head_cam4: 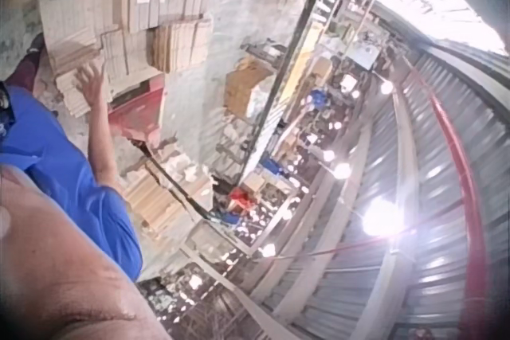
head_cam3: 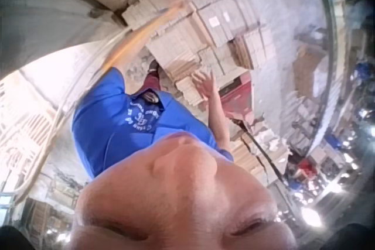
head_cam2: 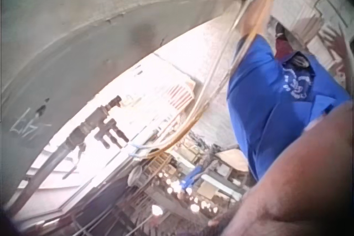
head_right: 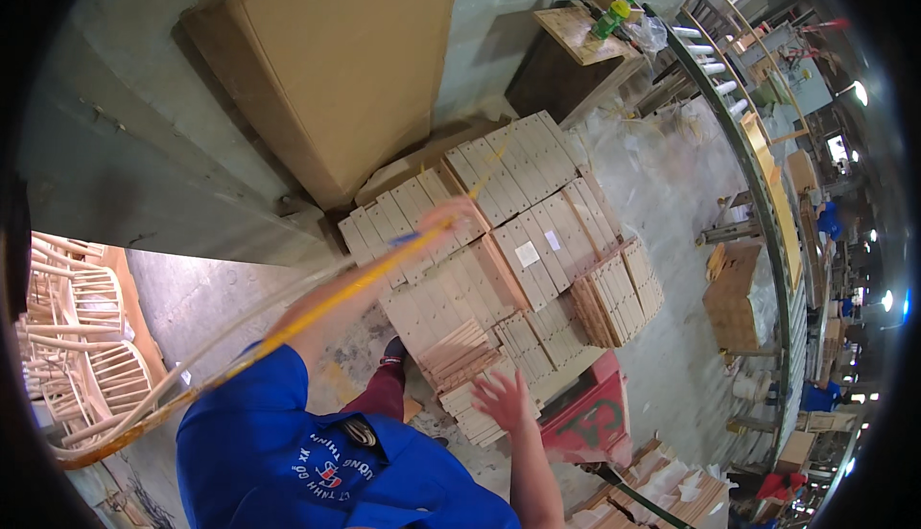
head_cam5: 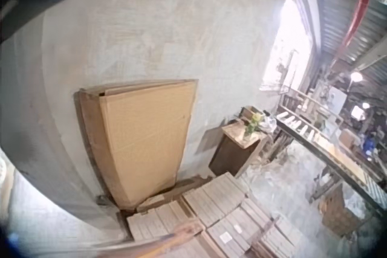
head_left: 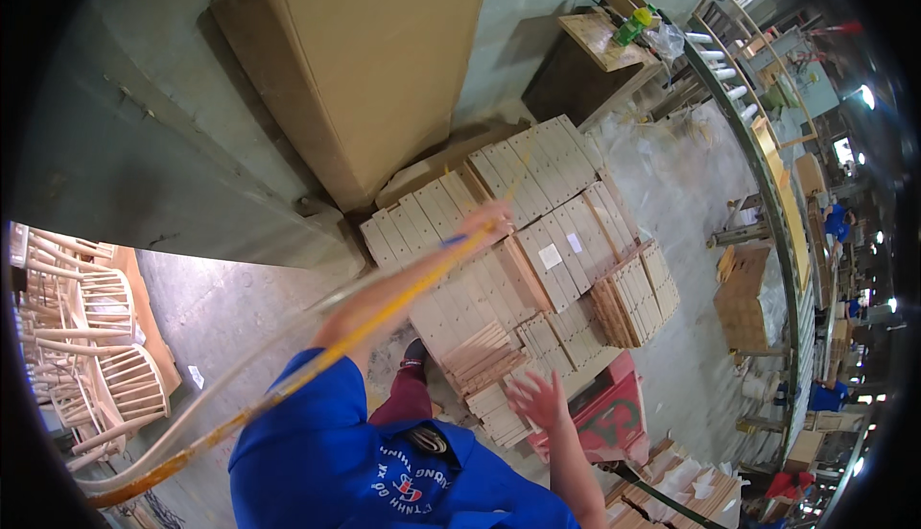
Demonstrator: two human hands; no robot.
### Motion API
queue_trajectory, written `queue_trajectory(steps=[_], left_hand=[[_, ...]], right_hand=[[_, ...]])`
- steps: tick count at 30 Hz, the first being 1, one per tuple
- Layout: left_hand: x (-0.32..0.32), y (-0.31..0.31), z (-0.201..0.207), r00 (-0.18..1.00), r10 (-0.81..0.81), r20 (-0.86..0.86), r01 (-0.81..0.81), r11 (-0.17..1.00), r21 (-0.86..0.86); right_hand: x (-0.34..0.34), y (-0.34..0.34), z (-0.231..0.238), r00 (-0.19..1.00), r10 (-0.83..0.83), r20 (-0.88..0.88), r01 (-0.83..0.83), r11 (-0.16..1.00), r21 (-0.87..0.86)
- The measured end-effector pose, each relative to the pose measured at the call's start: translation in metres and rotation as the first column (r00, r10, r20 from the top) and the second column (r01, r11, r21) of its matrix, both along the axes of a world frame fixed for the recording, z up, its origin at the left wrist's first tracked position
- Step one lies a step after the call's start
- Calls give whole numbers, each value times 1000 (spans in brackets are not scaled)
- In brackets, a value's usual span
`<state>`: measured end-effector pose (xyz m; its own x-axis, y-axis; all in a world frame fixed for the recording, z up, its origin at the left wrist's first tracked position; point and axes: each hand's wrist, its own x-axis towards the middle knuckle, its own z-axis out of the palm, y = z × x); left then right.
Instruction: The person uses a manual pallet jack to move stacks of wooden boards and plastic-wrapped materials across a factory floor. They navigate around other workers and equipment, then remove plastic wrapping from a stack of boards.
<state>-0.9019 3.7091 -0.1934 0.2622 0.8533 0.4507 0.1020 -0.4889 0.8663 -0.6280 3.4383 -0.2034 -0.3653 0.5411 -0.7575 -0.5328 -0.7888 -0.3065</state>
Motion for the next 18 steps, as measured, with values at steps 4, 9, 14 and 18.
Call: queue_trajectory(steps=[4, 9, 14, 18], left_hand=[[66, -60, 38, 996, -72, 61, 77, 993, -86], [36, -118, 75, 981, -195, 4, 192, 972, 138], [-25, -139, 77, 993, 95, 69, -103, 987, 124], [-42, -119, 71, 722, 347, 598, -18, 874, -485]], right_hand=[[-72, 147, 18, 900, -1, -436, 114, 966, 232], [-124, 284, 29, 723, -211, -658, 267, 964, -16], [-154, 367, 27, 699, -175, -694, 182, 981, -65], [-153, 442, 83, 866, -455, -207, 416, 426, 804]])
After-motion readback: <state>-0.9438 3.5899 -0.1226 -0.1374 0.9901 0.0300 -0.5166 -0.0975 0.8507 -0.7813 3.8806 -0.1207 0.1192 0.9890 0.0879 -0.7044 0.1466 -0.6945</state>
